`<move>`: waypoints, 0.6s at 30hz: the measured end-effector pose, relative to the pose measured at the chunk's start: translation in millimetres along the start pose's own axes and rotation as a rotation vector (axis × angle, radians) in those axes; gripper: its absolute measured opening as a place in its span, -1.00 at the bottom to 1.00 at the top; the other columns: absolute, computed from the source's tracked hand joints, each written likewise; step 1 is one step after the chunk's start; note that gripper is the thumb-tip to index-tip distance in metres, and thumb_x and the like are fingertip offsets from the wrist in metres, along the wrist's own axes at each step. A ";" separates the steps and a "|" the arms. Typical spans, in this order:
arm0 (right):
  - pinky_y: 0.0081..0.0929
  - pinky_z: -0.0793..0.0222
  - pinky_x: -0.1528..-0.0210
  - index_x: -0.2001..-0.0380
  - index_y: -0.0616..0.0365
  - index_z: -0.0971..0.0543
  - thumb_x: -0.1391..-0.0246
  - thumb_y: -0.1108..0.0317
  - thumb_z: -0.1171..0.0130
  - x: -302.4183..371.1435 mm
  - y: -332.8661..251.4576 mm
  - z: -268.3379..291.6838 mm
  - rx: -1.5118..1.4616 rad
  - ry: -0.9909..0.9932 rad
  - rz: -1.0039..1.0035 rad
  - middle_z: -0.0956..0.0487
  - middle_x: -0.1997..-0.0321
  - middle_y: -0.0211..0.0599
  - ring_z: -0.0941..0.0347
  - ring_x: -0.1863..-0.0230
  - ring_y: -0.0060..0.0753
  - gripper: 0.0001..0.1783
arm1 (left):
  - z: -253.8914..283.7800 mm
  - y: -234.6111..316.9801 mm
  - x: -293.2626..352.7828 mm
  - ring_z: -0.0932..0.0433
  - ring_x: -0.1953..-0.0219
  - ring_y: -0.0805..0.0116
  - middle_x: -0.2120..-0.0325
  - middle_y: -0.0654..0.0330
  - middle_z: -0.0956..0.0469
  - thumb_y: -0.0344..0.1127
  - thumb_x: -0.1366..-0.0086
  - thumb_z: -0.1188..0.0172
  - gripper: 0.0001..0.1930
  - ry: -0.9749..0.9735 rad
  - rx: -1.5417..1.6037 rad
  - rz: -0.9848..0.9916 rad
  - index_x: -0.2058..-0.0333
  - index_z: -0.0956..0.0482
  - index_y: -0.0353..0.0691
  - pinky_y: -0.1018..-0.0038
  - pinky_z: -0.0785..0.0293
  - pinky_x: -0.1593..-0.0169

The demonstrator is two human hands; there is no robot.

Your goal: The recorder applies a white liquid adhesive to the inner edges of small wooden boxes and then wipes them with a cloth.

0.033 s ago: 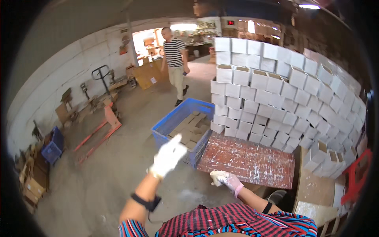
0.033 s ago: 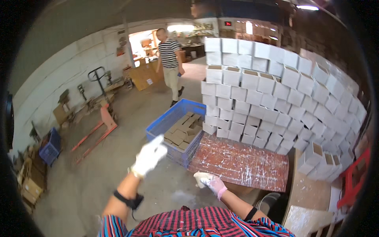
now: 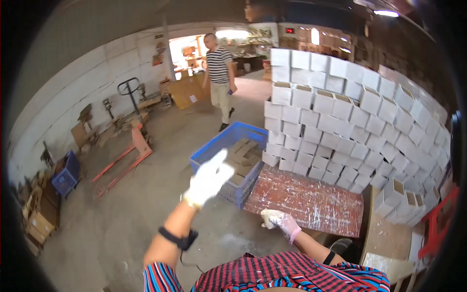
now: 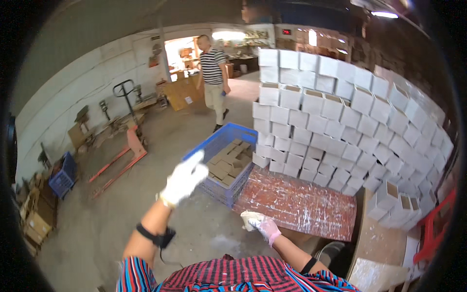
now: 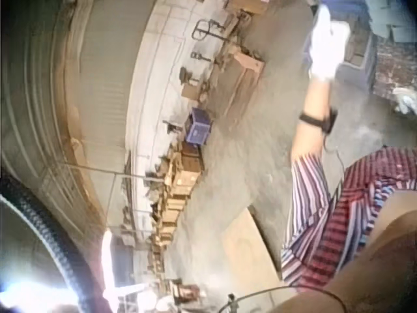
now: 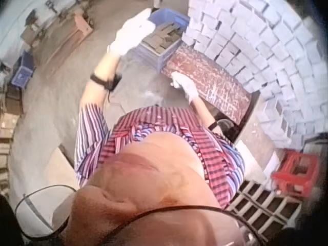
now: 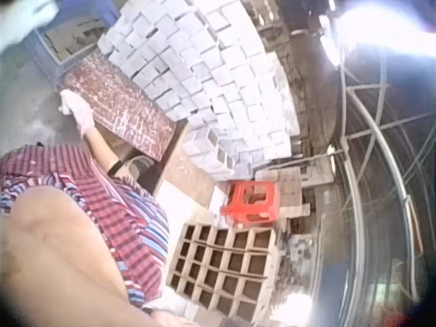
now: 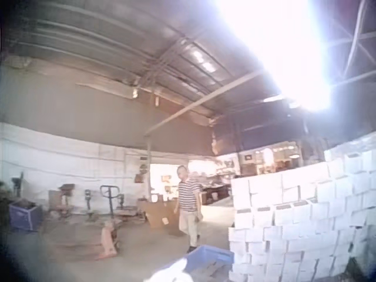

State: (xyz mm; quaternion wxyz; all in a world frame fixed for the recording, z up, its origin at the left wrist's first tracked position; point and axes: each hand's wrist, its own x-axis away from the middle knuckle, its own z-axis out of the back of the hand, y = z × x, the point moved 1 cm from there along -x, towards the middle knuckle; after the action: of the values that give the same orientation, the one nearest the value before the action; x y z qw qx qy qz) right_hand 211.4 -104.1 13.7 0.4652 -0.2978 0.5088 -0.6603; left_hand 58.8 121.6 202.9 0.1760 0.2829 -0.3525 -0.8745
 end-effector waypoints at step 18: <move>-0.55 -0.26 -0.03 -0.07 0.12 -0.40 -0.06 0.27 -0.12 22.4 -5.3 -42.4 -0.166 -0.203 0.034 -0.50 0.01 -0.25 -0.39 0.00 -0.47 -0.53 | -72.1 -50.7 154.1 -0.53 0.20 0.19 0.18 0.09 -0.54 0.01 -0.22 -0.02 -0.42 -0.608 -0.138 0.337 -0.15 -0.24 -0.13 0.38 -0.43 0.10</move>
State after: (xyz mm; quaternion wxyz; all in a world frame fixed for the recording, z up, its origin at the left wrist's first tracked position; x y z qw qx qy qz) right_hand 164.2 -107.6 4.0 0.4992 -0.3921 0.5170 -0.5742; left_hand -21.9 41.1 66.7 0.2237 -0.0651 -0.3709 -0.8990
